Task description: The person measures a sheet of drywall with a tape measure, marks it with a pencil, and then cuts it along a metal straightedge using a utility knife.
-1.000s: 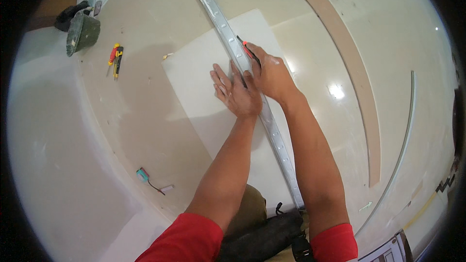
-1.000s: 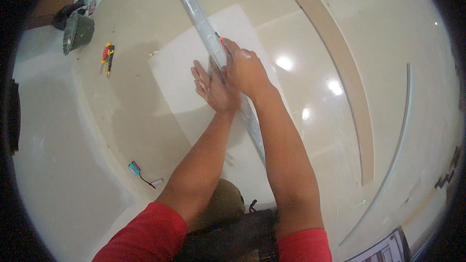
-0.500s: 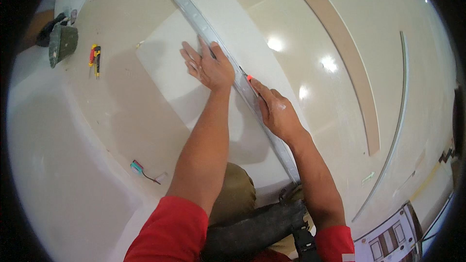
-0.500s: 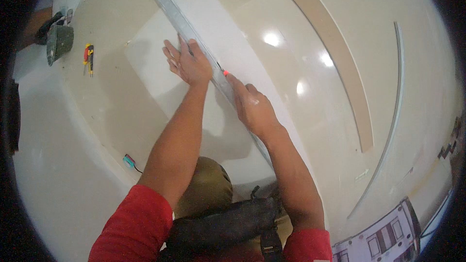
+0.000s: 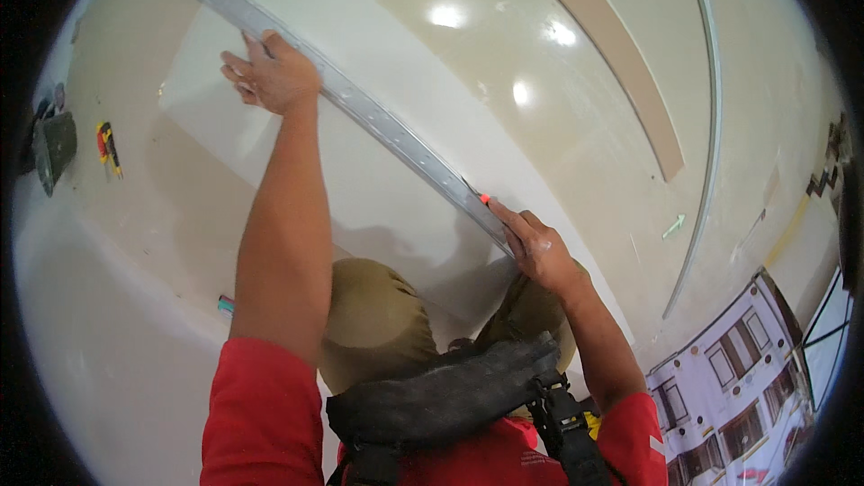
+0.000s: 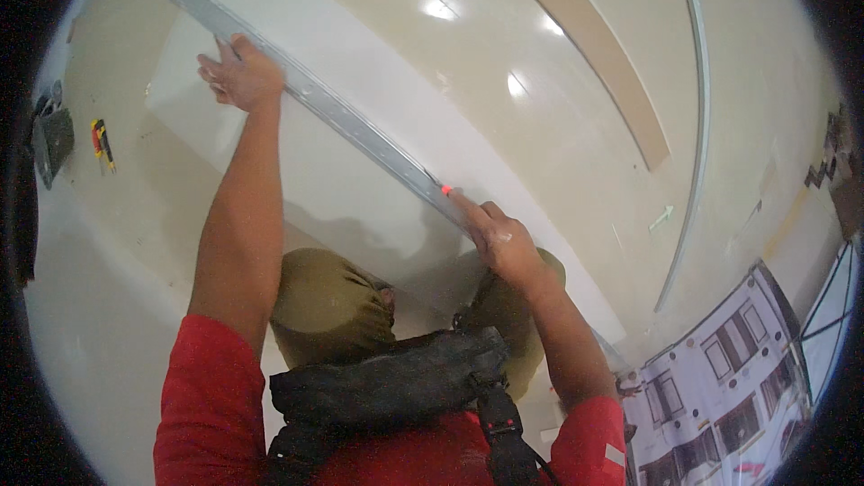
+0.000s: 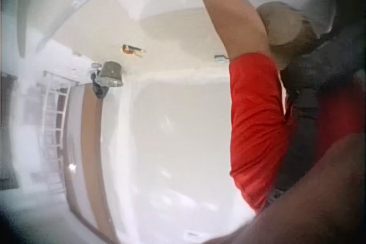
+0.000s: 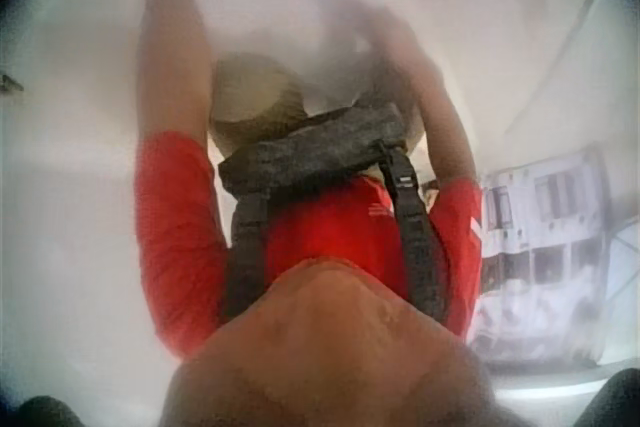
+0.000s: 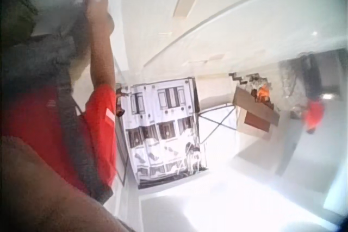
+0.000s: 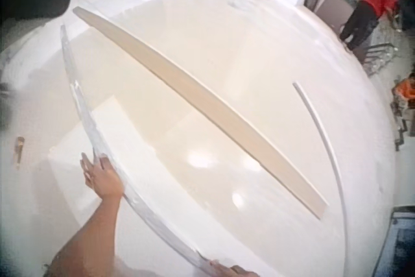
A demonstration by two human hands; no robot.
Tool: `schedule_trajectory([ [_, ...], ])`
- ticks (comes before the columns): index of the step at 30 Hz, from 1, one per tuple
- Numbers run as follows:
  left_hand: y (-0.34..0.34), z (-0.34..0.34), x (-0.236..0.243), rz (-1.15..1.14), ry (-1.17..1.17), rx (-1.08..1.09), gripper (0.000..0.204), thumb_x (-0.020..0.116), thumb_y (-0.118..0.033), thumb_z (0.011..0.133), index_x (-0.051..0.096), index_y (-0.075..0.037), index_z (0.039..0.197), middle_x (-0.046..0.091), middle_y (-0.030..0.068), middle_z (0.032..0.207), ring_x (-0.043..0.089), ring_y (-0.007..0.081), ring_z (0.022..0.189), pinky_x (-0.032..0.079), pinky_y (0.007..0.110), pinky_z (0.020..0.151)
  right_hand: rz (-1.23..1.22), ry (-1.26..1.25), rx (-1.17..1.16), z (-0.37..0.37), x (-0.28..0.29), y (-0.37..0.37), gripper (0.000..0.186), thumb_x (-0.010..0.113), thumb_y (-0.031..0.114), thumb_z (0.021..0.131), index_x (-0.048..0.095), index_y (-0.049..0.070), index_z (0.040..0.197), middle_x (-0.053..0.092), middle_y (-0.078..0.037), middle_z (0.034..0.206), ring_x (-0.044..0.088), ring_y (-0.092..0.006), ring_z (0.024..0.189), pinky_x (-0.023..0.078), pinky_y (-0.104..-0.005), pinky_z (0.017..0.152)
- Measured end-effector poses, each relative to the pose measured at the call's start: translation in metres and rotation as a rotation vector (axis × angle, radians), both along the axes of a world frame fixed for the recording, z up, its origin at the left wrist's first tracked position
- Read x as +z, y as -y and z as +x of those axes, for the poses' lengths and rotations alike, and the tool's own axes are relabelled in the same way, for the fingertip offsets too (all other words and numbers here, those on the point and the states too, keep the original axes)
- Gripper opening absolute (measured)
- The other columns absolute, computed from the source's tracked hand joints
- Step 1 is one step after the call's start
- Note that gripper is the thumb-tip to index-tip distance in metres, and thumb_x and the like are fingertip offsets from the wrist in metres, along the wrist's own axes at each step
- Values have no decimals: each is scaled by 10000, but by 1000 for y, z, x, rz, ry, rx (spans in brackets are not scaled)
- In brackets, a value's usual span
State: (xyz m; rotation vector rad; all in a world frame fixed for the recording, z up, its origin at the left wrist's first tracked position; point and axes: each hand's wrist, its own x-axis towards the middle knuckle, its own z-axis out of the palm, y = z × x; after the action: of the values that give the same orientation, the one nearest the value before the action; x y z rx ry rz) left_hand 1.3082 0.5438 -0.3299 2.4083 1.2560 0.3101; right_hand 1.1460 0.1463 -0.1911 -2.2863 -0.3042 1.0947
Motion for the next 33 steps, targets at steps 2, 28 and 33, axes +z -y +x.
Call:
schedule_trajectory([
  [2,-12,-4,-4,26,-45,-26,707,328,-549,1058,442,-109,1600,151,263,1719,85,415,1604,102,566,1258,-33,-37,-3,-10,13,17,658,602,75,983,436,314,1573,646,-176,1023,683,-421,838,575,-509,745],
  [28,1,1,8,-30,3,-2,710,294,-556,1055,467,-117,1586,151,274,1717,70,396,1610,93,562,1256,-459,154,-877,-82,-43,-5,659,938,370,762,506,1,1094,659,-182,809,656,-354,757,534,-454,736],
  [33,0,-2,9,-33,-23,-38,725,267,-563,1056,427,-123,1610,123,271,1727,41,392,1614,55,546,1262,-491,114,-1023,-93,-50,-14,737,960,402,718,489,-15,1102,685,-246,871,689,-419,846,543,-474,784],
])
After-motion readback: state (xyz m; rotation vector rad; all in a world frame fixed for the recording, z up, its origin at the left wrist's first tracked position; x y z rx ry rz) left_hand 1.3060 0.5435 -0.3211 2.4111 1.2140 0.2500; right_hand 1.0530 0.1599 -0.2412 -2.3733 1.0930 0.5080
